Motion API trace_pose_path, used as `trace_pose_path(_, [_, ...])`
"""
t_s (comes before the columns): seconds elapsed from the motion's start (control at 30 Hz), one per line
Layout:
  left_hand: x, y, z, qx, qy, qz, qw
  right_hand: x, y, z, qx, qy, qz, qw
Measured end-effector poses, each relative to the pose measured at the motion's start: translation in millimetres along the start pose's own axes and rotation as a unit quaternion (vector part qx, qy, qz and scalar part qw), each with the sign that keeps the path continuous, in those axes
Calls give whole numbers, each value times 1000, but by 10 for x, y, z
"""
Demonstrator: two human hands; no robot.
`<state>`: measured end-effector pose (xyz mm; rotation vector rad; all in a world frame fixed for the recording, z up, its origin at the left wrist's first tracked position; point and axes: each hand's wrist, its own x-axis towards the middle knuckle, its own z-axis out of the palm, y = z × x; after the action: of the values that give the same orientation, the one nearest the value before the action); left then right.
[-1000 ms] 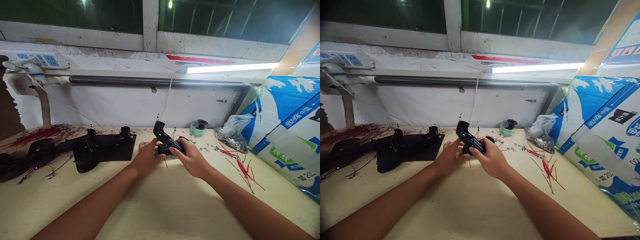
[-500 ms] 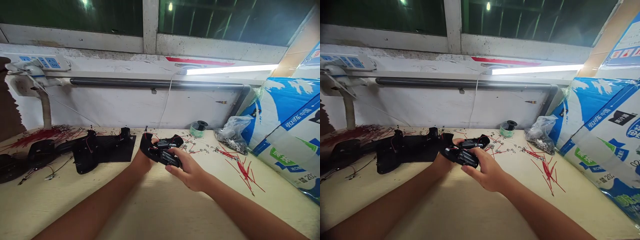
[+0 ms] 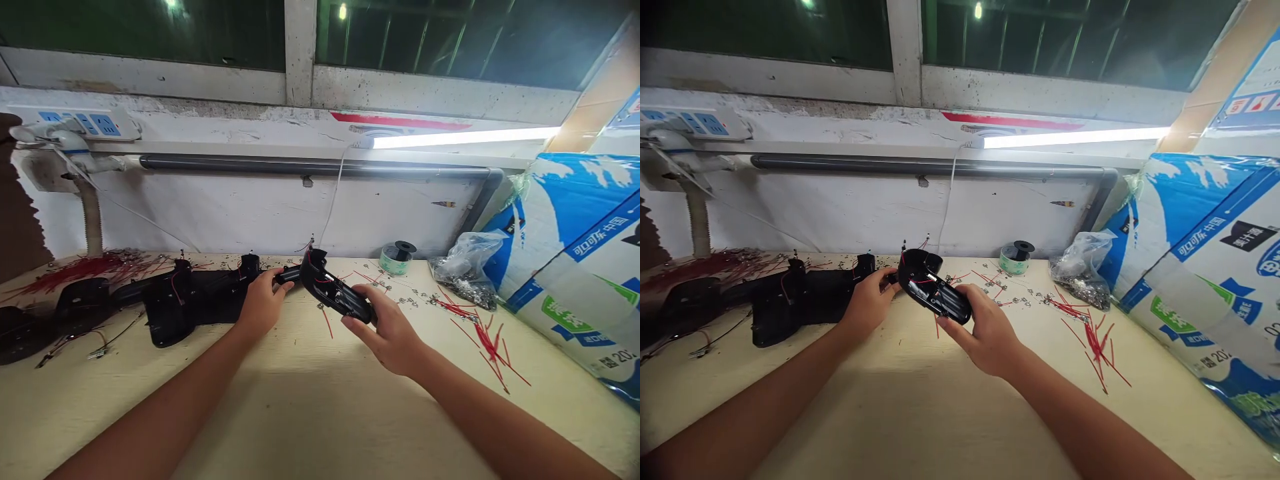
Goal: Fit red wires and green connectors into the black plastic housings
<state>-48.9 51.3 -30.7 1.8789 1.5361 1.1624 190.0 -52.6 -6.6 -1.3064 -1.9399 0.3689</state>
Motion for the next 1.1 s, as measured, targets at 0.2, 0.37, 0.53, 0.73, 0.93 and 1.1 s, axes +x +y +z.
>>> trace_pose_path(0.2, [-40, -85, 52, 109, 6, 25, 994, 12, 33, 60, -43, -9, 56, 997])
trace_pose_path(0.37, [-44, -79, 55, 114, -10, 18, 993, 25, 41, 81, -79, -12, 77, 994])
trace_pose_path(0.53, [-58, 28, 33, 102, 3, 0, 995, 84, 94, -104, -70, -91, 57, 992])
trace_pose_path(0.73, [-140, 113, -8, 65, 63, 75, 993, 176, 300, -386, 69, -263, 109, 956])
trace_pose_path(0.93, [-173, 168, -40, 3, 10, 113, 994, 215, 403, -413, 134, -284, 134, 940])
trace_pose_path(1.1, [-269, 342, -85, -176, -136, 86, 971, 212, 472, -381, 238, -303, 144, 912])
